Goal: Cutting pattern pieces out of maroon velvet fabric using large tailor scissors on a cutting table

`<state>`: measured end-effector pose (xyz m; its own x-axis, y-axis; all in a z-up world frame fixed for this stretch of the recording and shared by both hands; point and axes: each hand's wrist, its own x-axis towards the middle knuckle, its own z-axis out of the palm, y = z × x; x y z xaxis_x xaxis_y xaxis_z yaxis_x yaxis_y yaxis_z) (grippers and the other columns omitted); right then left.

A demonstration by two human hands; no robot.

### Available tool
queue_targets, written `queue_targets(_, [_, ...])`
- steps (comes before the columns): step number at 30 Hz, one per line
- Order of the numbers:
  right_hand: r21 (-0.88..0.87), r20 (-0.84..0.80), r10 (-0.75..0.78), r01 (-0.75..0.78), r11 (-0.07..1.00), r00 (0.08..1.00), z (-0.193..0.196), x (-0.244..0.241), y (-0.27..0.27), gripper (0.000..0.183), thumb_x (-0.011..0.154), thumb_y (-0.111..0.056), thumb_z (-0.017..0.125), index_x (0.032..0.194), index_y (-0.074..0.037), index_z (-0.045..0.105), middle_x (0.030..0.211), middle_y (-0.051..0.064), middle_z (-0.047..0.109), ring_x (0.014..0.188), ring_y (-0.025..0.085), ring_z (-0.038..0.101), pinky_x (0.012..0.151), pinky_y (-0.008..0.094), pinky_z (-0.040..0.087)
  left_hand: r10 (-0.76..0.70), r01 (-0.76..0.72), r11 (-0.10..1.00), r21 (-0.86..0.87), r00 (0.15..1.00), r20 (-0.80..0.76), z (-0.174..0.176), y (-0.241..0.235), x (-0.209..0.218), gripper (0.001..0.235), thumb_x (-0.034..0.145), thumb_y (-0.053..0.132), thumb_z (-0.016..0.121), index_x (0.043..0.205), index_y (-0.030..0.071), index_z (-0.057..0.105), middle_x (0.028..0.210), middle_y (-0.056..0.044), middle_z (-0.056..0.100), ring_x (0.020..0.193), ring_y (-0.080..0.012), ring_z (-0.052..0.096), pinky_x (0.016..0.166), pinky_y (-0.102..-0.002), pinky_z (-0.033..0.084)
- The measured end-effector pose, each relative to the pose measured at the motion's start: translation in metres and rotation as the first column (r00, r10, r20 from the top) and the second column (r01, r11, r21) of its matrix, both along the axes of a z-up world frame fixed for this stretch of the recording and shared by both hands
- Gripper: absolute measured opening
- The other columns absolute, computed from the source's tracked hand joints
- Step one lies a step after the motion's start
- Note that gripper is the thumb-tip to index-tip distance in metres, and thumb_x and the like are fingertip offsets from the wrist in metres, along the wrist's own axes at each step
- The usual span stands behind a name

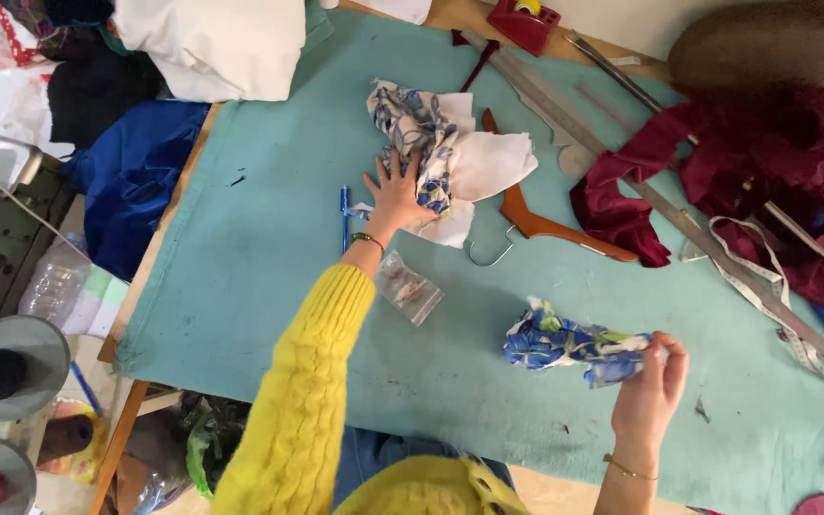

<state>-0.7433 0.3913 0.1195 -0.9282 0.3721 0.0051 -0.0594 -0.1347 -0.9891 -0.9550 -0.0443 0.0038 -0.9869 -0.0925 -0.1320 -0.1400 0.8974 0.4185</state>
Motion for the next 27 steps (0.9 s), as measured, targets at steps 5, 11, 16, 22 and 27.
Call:
queue_targets(5, [0.083,0.126,0.008,-0.019,0.996,0.992,-0.032,0.025,-0.007,0.015,0.110,-0.014,0.051,0.124,-0.014,0.058,0.105,-0.002,0.060,0.088,0.004,0.054,0.075,0.018,0.042,0.000,-0.013,0.998,-0.057,0.976,-0.216,-0.026,-0.001,-0.024,0.104,0.065,0.049,0.097,0.146,0.013,0.043,0.144,-0.029,0.042,0.128,-0.0530,0.045,0.095,-0.065,0.048])
queue_targets(11, [0.483,0.342,0.256,-0.403,0.778,0.904,-0.054,0.031,-0.021,0.047,0.101,-0.009,0.052,0.148,-0.011,0.045,0.108,0.010,0.065,0.096,0.018,0.064,0.083,0.034,0.047,-0.093,0.035,0.988,-0.152,0.915,-0.392,-0.013,-0.003,-0.016,0.055,0.083,-0.008,0.073,0.134,0.006,0.056,0.100,-0.025,0.064,0.094,-0.0432,0.064,0.073,-0.053,0.059])
queue_targets(16, [0.837,0.381,0.175,-0.419,0.352,0.908,-0.068,0.034,-0.018,0.090,0.087,-0.028,0.071,0.163,-0.016,0.025,0.154,0.024,0.039,0.145,0.044,0.034,0.112,0.055,0.034,0.180,0.020,0.933,0.358,0.838,-0.516,0.048,0.012,0.024,0.046,0.080,0.021,0.084,0.113,-0.001,0.061,0.107,-0.020,0.068,0.091,-0.0364,0.066,0.073,-0.046,0.053])
queue_targets(22, [0.840,0.268,0.153,-0.308,0.446,0.951,-0.122,0.001,0.013,0.027,0.095,-0.014,0.065,0.119,-0.004,0.069,0.107,0.018,0.064,0.099,0.037,0.061,0.082,0.046,0.047,0.238,0.270,0.697,0.664,0.787,-0.570,0.116,0.070,0.151,0.035,0.072,0.013,0.080,0.103,0.011,0.063,0.095,-0.010,0.066,0.086,-0.0284,0.062,0.076,-0.037,0.044])
queue_targets(27, [0.149,0.310,0.297,-0.355,0.923,0.903,-0.091,0.016,-0.013,0.016,0.106,-0.016,0.057,0.118,-0.008,0.065,0.102,0.000,0.065,0.086,0.008,0.051,0.073,0.026,0.042,0.038,0.384,0.739,0.553,0.796,-0.604,0.093,0.151,0.267,0.039,0.081,0.019,0.079,0.114,0.002,0.065,0.115,-0.022,0.065,0.104,-0.0405,0.064,0.092,-0.049,0.053])
